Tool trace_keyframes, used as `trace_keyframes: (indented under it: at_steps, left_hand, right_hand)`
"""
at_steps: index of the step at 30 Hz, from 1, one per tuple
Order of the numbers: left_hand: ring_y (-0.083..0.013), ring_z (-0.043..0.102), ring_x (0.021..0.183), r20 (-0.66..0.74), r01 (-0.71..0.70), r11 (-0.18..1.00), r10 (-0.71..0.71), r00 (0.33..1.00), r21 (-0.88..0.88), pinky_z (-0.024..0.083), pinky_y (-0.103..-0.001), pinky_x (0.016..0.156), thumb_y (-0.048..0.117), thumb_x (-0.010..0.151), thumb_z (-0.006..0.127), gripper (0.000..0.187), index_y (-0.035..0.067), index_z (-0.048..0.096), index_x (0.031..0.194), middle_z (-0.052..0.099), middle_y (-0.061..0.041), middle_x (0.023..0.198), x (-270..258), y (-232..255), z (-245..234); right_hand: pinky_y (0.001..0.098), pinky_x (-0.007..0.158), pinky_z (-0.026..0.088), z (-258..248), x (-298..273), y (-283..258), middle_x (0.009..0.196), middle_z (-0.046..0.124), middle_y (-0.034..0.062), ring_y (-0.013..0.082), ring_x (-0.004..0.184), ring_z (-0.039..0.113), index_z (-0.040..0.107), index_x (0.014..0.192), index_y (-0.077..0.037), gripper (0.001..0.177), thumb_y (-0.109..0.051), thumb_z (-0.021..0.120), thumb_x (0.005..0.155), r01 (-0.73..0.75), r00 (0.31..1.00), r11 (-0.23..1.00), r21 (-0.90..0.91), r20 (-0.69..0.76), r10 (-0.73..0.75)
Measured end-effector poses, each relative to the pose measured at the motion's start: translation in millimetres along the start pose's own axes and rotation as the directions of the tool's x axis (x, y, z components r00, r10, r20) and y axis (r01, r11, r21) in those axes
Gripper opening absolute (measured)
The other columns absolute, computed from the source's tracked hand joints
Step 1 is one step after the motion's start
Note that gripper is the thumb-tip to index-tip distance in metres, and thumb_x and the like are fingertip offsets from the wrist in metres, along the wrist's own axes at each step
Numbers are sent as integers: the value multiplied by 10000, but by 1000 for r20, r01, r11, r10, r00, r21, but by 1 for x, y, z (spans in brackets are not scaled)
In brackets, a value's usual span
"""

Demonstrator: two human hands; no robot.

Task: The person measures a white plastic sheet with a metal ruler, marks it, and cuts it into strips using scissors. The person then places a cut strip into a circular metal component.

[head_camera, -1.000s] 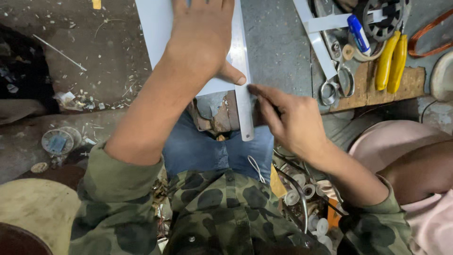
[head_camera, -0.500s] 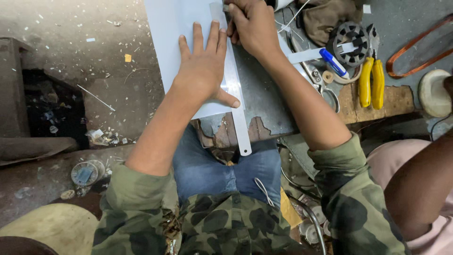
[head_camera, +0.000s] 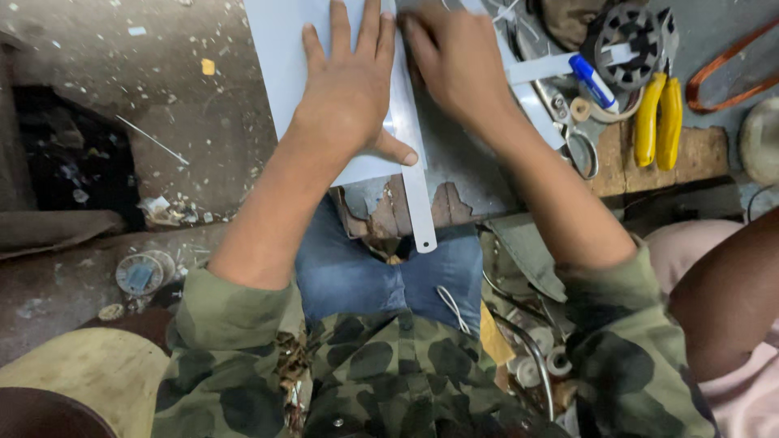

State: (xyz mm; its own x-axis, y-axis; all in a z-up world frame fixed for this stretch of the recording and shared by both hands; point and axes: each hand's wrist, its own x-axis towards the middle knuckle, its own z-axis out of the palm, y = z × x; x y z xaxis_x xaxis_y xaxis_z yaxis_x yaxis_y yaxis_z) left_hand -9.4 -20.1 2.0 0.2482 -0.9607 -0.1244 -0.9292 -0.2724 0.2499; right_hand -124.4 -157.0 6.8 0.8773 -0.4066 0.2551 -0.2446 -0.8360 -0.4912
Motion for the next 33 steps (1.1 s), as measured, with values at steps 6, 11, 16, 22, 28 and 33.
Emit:
trace_keyframes:
  at_steps: [6, 11, 16, 22, 28, 33]
  left_hand:
    - [-522, 142, 1478, -15, 1, 1000, -1, 1000, -26, 210, -775, 1110, 786, 339, 899, 1666, -86, 187, 1568, 205, -242, 1633, 0, -1, 6]
    - [-538, 65, 1492, 5, -16, 1000, 16, 1000, -15, 182, -770, 1115, 767, 359, 909, 1654, -66, 154, 1572, 106, -244, 1669, 4, -4, 4]
    - [-534, -44, 1520, 107, 10, 998, -4, 994, -57, 76, -748, 1169, 768, 385, 910, 1679, -18, 68, 1607, 3, -231, 1692, 5, -11, 0]
    - [-519, -122, 1521, 140, -7, 997, 18, 990, -74, 7, -738, 1177, 791, 381, 898, 1716, 9, -9, 1610, -60, -216, 1698, 6, -21, 7]
    - [-444, 261, 1496, -120, -157, 985, 148, 982, -75, 220, -686, 1172, 651, 637, 812, 1149, 123, 370, 1557, 316, -215, 1607, -29, -8, 12]
    - [-405, 486, 1320, -393, -340, 940, 304, 868, -23, 397, -566, 1077, 453, 763, 785, 706, 74, 618, 1335, 557, -204, 1380, -104, 35, 24]
  right_hand:
    - [415, 625, 551, -44, -123, -75, 761, 722, 190, 322, 683, 730, 700, 1267, -61, 321, -141, 596, 974, -291, 923, 957, 5, 266, 280]
    - [360, 593, 568, -46, -113, -68, 737, 739, 116, 230, 643, 725, 729, 1268, -97, 305, -196, 566, 1029, -451, 872, 873, 188, 299, 387]
    - [353, 529, 527, -58, -119, -68, 644, 700, 103, 175, 550, 679, 568, 1397, -99, 450, -293, 616, 994, -585, 810, 764, 274, 153, 566]
    - [307, 508, 556, -7, -186, -104, 680, 717, 100, 142, 567, 700, 511, 1103, -38, 278, -216, 672, 964, -501, 852, 681, 534, 165, 497]
    - [292, 451, 504, -17, -195, -62, 666, 697, 77, 132, 514, 650, 486, 1012, -25, 231, -164, 669, 984, -538, 773, 491, 685, 170, 611]
    - [332, 473, 422, -50, -199, -58, 567, 631, 128, 169, 467, 576, 640, 1015, -38, 225, -216, 759, 945, -639, 752, 719, 272, 25, 659]
